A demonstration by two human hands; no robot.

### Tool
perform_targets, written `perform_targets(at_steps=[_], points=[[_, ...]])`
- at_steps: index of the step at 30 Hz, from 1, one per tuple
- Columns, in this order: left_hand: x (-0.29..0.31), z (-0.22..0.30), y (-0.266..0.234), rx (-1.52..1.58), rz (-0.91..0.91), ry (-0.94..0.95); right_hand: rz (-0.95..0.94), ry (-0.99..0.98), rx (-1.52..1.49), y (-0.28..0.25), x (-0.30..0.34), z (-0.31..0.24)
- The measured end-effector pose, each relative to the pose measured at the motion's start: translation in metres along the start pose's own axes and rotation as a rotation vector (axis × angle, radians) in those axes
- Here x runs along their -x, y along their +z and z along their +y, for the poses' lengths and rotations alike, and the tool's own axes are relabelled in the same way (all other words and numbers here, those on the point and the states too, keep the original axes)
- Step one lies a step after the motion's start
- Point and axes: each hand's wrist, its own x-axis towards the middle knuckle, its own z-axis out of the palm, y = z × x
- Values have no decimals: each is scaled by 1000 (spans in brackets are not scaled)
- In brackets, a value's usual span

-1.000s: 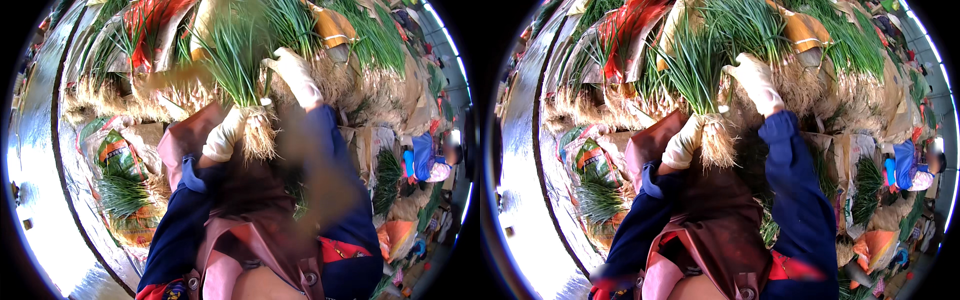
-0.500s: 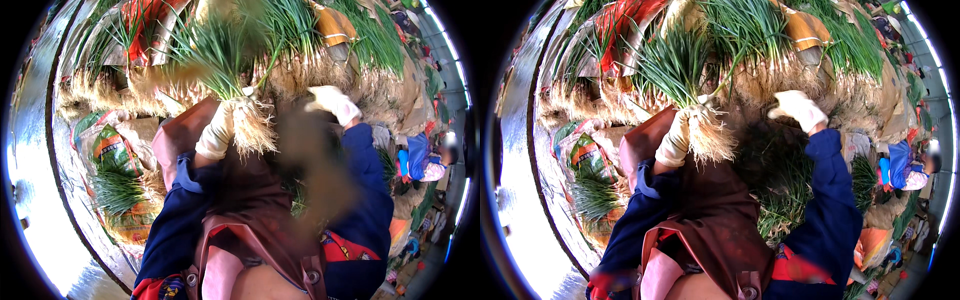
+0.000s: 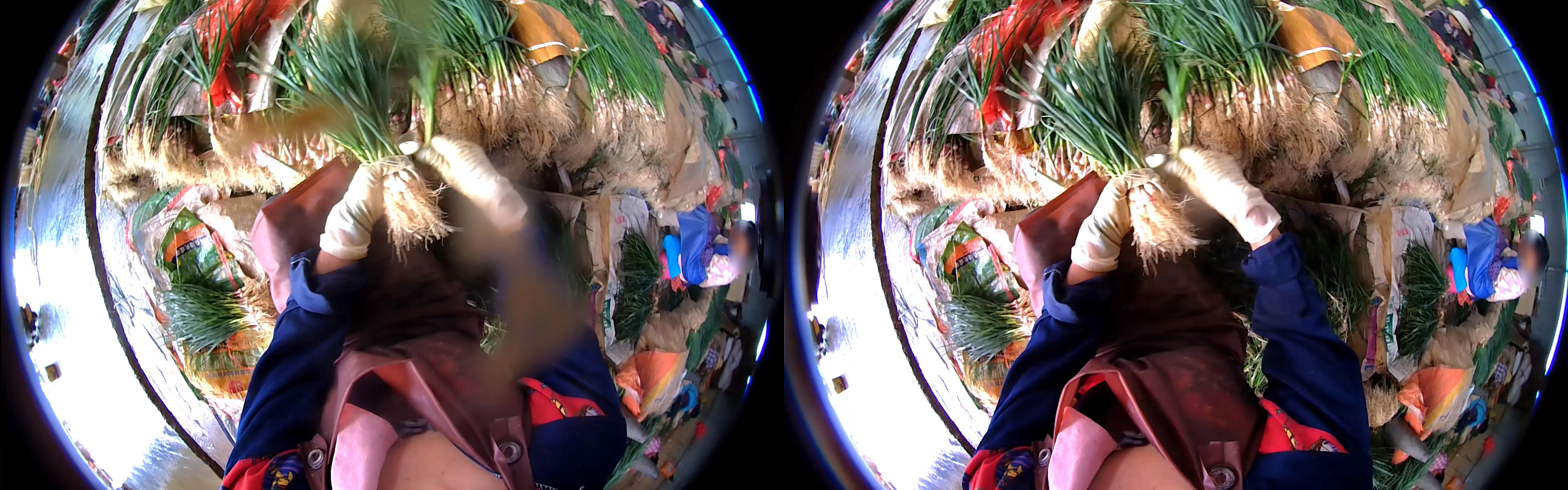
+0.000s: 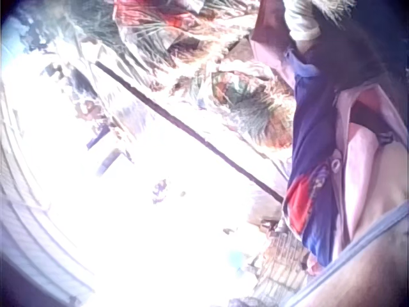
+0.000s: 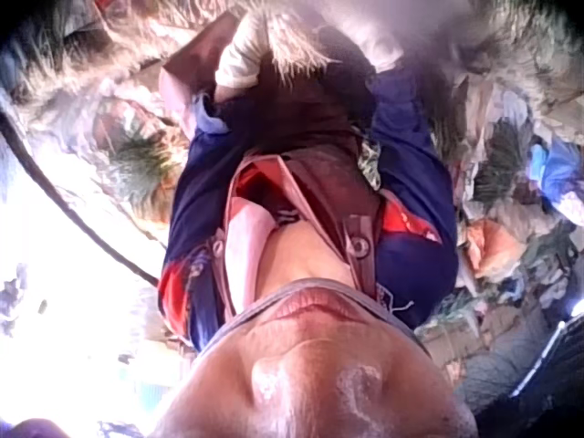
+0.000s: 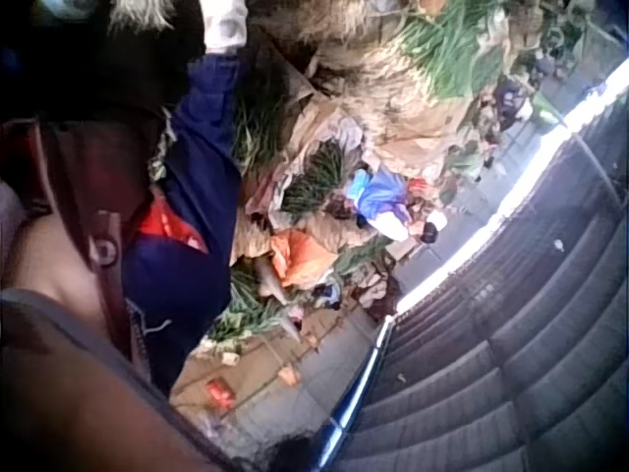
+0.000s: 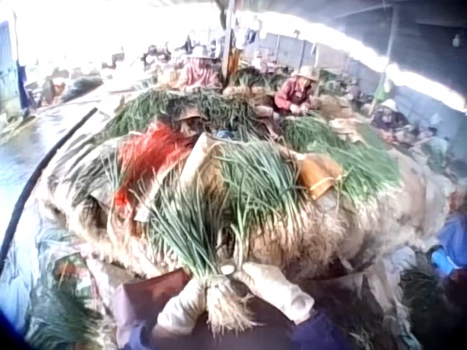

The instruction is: The person trims and cleans bunches of green onions by hand, peeling away outer layers and removing soil from the roots while wearing gloves.

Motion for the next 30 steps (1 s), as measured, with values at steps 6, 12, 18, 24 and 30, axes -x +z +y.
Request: perform_targets(at_steps=[6,12,18,24,30], points=[[-11,-1,12,245,-432,-66,177,-164,-6,2,15,-28],[-11,-1,-2,278,-171,145,397,487,-1033,-49,-21,1],[-14,-2,9,276,-184,62,302,410,860,-121,-85,24],[-4,5,9,244,-147,120,213,554,505,-120,-120,50],[-5,9,-1,317,-76,-4,394,337,-352,-146,-93,61]])
